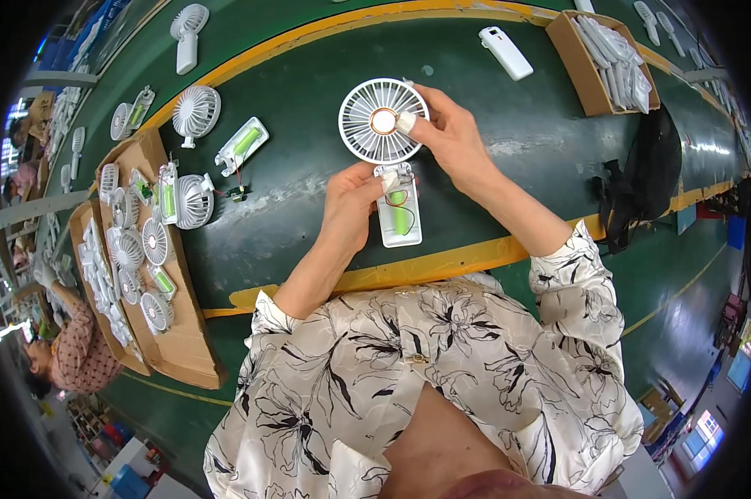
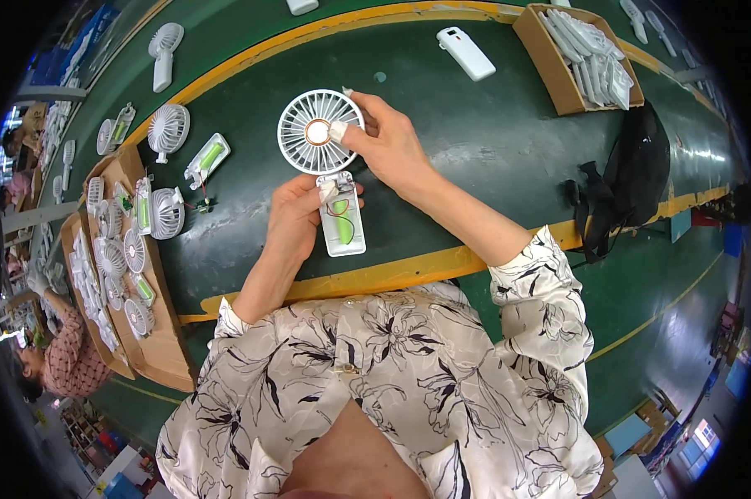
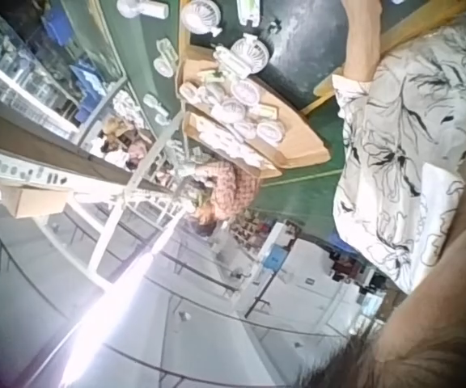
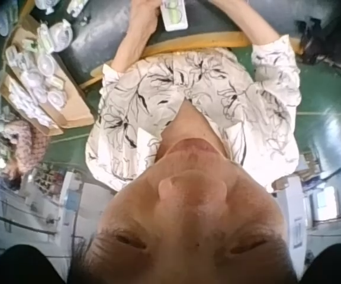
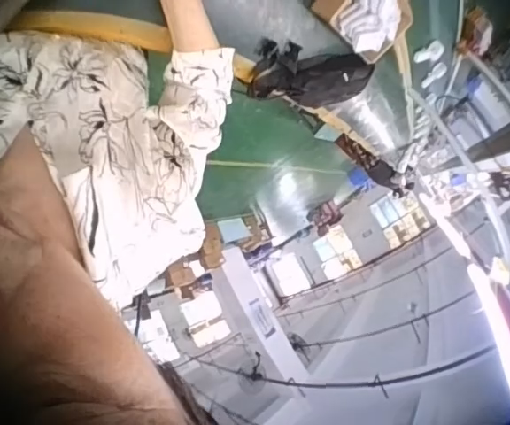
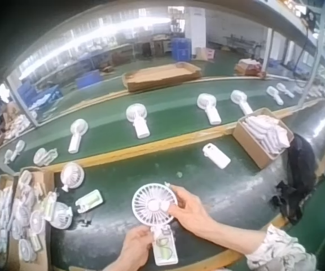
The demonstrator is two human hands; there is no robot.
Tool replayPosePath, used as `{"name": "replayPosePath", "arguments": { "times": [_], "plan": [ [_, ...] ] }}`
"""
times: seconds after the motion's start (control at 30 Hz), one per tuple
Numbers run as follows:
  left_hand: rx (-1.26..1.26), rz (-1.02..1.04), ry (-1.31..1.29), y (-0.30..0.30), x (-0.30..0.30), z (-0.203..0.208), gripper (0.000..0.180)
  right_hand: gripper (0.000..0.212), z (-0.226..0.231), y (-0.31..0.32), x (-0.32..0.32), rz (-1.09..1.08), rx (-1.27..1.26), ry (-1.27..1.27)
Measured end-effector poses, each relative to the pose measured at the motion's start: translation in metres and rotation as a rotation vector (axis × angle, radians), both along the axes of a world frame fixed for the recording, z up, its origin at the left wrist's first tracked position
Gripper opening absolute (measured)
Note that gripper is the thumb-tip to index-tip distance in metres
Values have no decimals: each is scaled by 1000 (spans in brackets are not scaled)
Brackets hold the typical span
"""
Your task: The person assembles portable fans by fitting circuit boards and fan heads into battery handles, snapping plastic casings onto the handles, and placing completed fans onto a conveyor belt.
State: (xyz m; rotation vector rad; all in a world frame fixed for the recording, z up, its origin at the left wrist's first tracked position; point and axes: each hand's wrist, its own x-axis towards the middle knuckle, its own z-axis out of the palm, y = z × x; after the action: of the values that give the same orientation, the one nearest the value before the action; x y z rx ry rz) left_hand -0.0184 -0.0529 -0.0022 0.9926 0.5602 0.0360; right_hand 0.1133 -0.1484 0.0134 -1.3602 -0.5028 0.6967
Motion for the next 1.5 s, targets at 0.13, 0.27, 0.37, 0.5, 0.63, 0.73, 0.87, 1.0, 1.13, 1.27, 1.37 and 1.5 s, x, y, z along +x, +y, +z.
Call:
{"name": "replayPosePath", "arguments": {
  "times": [0.13,0.27,0.37,0.5,0.63,0.73,0.87,1.0,1.13,1.27,1.37,1.5],
  "plan": [
    [-6,35,-53,3,1,0,23,49,-1,4,1,12,1,19],
    [61,174,-102,7,6,-6,22,52,-2,-6,-9,21,59,-11],
    [92,203,-121,13,12,-6,22,50,-21,-22,-19,84,38,-98],
    [75,201,-121,13,12,0,22,49,-16,-27,-25,107,-8,-162],
    [70,200,-131,14,13,-1,22,49,-23,-27,-28,86,63,-101],
    [71,190,-112,14,14,0,22,47,-28,-28,-30,56,92,-212],
    [52,198,-128,13,12,-2,22,45,-34,-30,-32,16,93,-542],
    [30,179,-109,12,10,-1,21,45,-33,-33,-32,2,85,-759],
    [46,199,-123,9,10,4,20,43,-31,-33,-35,-24,106,-789],
    [55,179,-103,10,9,4,19,40,-27,-31,-33,-10,87,-945],
    [52,132,-101,10,7,2,18,39,-27,-35,-25,42,73,-1141],
    [1,71,-14,11,6,5,20,35,-19,-43,-12,256,101,-1530]
  ]
}}
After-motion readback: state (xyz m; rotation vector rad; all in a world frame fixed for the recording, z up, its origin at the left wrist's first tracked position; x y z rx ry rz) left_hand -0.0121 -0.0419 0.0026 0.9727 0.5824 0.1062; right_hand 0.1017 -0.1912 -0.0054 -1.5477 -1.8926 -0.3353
